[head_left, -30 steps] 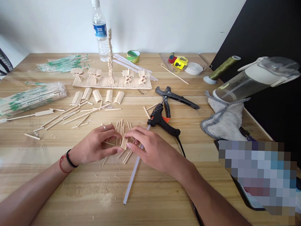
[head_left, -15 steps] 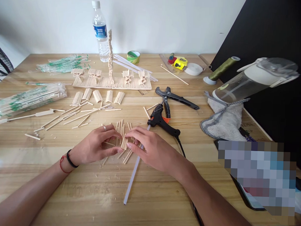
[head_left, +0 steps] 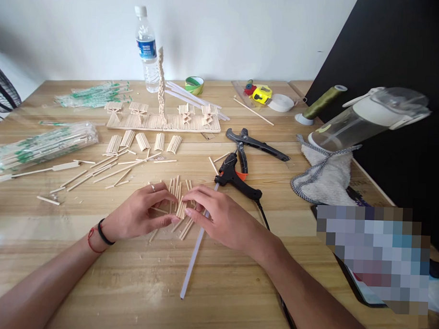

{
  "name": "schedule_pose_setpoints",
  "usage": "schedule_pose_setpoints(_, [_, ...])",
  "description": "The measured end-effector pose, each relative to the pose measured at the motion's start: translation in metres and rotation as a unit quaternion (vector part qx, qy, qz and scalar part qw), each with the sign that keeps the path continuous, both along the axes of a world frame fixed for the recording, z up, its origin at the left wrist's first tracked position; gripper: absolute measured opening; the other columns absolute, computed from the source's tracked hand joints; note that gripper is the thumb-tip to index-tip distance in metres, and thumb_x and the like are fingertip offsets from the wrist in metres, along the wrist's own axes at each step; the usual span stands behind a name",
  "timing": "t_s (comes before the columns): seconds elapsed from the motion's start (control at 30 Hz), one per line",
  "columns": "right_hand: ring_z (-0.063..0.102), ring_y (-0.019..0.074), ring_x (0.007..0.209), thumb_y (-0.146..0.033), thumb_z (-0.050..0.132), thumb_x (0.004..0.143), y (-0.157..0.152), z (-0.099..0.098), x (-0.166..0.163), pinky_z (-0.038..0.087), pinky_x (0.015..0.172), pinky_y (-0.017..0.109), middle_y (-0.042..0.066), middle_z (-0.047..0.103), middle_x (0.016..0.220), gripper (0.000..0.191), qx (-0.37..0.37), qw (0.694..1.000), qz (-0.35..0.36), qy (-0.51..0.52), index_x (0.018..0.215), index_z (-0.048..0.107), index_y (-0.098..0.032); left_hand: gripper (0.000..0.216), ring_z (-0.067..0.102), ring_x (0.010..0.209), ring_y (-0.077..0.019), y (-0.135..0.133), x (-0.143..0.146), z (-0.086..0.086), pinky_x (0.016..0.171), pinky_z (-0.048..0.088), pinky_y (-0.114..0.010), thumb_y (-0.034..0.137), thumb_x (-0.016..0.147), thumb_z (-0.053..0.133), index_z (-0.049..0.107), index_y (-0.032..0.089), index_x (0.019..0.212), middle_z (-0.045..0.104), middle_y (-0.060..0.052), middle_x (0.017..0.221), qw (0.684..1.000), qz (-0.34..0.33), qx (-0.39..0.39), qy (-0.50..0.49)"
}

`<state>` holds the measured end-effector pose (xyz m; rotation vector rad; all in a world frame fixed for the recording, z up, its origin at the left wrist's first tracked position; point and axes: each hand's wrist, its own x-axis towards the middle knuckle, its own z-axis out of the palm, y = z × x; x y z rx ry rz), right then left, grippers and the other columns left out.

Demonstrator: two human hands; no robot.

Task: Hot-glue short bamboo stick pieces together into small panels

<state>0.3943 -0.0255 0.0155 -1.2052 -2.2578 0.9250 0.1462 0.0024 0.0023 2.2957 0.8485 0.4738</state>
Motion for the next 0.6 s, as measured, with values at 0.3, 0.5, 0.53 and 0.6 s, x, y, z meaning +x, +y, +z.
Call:
schedule_pose_setpoints(0.3, [0.070,0.0211,0.096,-0.019,0.062,0.104,0.0005,-0.0021,-0.0001,0.054,0.088,0.034,0.009,0.072,0.116,0.017,-0.002,1.000,0.001,0.005,0.119,0.070,-0.015,0.035,0.054,0.074,-0.0157,0.0001,-0.0002,-0.0002,0.066,0.043,-0.025,0.048,0.102,0.064,0.070,0.015,0.112,0.061,-0.004,0.092,1.000,0.003,-0.003,-0.005])
schedule_pose_setpoints(0.5, [0.069,0.0193,0.090,-0.018,0.062,0.104,0.0001,-0.0030,0.0002,0.054,0.086,0.033,0.008,0.071,0.115,0.017,-0.007,1.000,0.000,0.009,0.118,0.070,-0.016,0.033,0.053,0.074,-0.0157,0.0000,0.0001,0.0001,0.065,0.042,-0.025,0.046,0.102,0.065,0.070,0.015,0.112,0.059,-0.004,0.091,1.000,0.000,0.000,-0.005])
schedule_pose_setpoints(0.53, [0.069,0.0191,0.090,-0.018,0.062,0.104,0.0000,-0.0030,0.0002,0.054,0.086,0.033,0.008,0.071,0.115,0.016,-0.008,1.000,0.000,0.009,0.118,0.070,-0.016,0.033,0.053,0.074,-0.0157,0.0000,0.0001,0.0001,0.065,0.042,-0.025,0.046,0.102,0.065,0.070,0.015,0.112,0.059,-0.004,0.091,1.000,-0.001,0.001,-0.006])
schedule_pose_setpoints(0.6, [0.069,0.0189,0.089,-0.018,0.062,0.104,-0.0002,-0.0031,0.0000,0.054,0.086,0.033,0.008,0.071,0.115,0.016,-0.008,1.000,0.000,0.010,0.118,0.070,-0.017,0.033,0.053,0.074,-0.0158,0.0001,-0.0001,0.0001,0.065,0.042,-0.025,0.047,0.102,0.065,0.070,0.015,0.112,0.060,-0.004,0.092,1.000,0.001,0.001,-0.007])
